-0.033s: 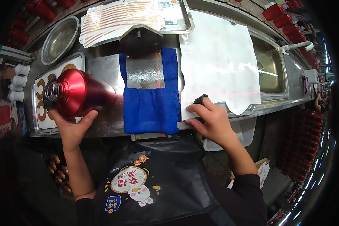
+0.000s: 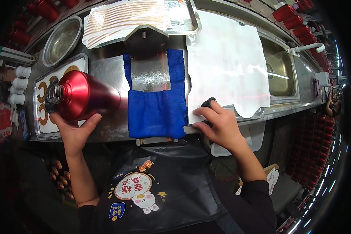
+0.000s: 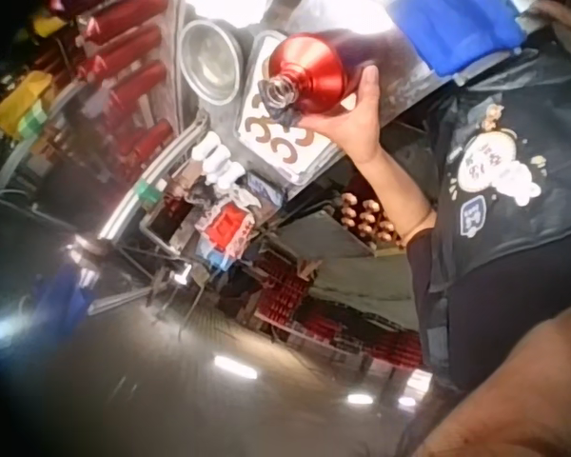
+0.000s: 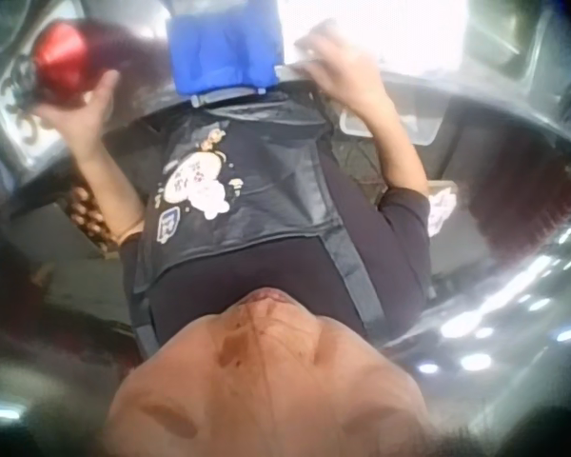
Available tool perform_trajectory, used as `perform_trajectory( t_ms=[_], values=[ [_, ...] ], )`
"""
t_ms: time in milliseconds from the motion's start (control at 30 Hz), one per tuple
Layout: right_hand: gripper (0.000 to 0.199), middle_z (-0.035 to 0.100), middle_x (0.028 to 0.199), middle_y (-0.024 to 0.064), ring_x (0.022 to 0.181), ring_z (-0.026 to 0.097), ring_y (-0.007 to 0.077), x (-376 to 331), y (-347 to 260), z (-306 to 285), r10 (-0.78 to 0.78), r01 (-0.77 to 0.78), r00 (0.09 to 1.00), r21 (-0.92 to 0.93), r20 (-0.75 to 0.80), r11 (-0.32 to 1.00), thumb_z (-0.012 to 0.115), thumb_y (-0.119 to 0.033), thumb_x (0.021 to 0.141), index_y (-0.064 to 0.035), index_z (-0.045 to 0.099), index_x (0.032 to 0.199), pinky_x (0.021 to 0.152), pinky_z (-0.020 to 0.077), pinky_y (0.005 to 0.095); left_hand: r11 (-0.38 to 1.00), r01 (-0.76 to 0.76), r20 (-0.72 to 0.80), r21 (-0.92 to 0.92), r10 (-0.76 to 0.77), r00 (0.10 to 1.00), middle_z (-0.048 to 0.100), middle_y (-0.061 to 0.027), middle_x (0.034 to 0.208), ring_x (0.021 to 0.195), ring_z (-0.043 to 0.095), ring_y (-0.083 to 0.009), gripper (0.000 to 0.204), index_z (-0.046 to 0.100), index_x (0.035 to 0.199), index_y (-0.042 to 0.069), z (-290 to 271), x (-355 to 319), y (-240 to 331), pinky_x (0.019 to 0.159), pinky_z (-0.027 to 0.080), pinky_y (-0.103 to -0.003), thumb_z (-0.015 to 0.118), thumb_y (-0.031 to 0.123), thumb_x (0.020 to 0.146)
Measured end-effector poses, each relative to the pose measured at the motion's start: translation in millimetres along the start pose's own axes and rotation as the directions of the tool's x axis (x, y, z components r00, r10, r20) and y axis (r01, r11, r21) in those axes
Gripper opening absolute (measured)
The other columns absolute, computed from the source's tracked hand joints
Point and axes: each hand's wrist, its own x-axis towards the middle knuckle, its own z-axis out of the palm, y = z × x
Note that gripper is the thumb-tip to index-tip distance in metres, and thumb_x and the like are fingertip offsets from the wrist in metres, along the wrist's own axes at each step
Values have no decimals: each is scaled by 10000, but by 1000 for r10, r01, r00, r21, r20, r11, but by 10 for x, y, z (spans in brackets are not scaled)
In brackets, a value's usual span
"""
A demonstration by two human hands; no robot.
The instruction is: The person applies gold crescent-shaped stickers and rectangular paper labels to red cylindrical bottles. They wipe the bottle surface, peel and position the stickers, smooth them with a tool, and place the finished bottle on a rack.
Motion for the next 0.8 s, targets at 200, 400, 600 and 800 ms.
perform_trajectory(
  t_ms=[200,400,600,800],
  values=[
    [252,550,811,107,653,607,303,-14,-72,-2,155,-149,988,158,-29,976,684,-53,840,-116,684,1084,571,470,392,975,-220,61,-9,220,974,352,-163,1502,1363,418,-273,1131,156,1536,28,90,9,84,1104,400,-421,894,247,708],
    [341,501,769,100,625,562,265,-7,-63,-44,115,-122,992,164,52,979,627,-14,863,-146,691,1172,572,449,358,948,-313,28,-61,315,949,243,-161,1572,1446,305,-304,1178,142,1550,-20,80,-58,170,1185,290,-453,871,338,697],
    [436,523,740,60,624,504,164,-1,-30,-38,96,-97,995,139,18,985,636,61,810,-114,714,1202,574,402,297,947,-319,-66,-28,317,946,221,-186,1592,1465,284,-337,1165,193,1527,-62,66,-254,227,1187,228,-457,847,442,705],
    [425,517,724,57,619,499,167,-35,-2,-30,92,-94,995,120,24,988,656,52,800,-127,737,1176,569,397,294,833,-549,21,67,549,835,300,-305,1508,1359,408,-446,976,229,1502,-73,44,-541,485,1136,336,-529,739,369,798]
  ],
)
